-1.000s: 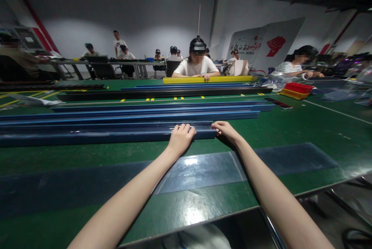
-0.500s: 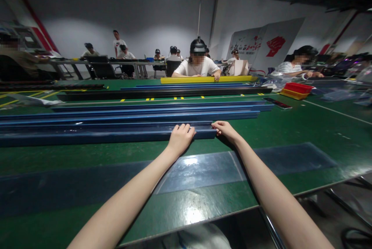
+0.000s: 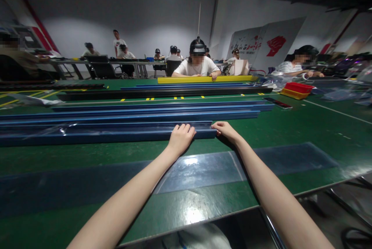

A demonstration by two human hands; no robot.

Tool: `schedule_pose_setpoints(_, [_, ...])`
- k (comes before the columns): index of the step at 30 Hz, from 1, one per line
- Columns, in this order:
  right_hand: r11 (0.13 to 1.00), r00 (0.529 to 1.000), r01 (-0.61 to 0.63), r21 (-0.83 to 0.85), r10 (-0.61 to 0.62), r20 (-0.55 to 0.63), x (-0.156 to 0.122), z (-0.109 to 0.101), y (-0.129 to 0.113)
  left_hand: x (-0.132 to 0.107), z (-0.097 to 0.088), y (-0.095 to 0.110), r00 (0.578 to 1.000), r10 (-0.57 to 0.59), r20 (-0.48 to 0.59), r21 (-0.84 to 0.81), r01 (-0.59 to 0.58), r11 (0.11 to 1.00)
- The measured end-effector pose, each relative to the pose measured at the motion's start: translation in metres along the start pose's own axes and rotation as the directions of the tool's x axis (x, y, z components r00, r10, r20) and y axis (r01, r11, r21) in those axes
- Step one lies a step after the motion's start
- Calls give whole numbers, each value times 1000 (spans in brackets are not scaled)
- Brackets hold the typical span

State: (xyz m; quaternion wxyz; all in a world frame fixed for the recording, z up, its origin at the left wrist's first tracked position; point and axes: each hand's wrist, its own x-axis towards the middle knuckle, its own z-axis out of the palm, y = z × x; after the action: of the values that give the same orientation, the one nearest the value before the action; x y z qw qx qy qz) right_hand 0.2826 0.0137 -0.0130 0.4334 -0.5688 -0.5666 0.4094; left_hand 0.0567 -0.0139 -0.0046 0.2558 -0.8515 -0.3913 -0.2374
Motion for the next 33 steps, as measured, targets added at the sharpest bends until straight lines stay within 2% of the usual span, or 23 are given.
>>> schedule_pose_setpoints(13, [995,1000,-11,-98,14,28,-3,-2,-6,0,-1,0,1000,-4,7,-6,4,1000])
schedule_pose_setpoints(33, [991,998,-23,-129,29,49,-3,-4,-6,0,0,-1,1000,7,6,-3,-7,1000])
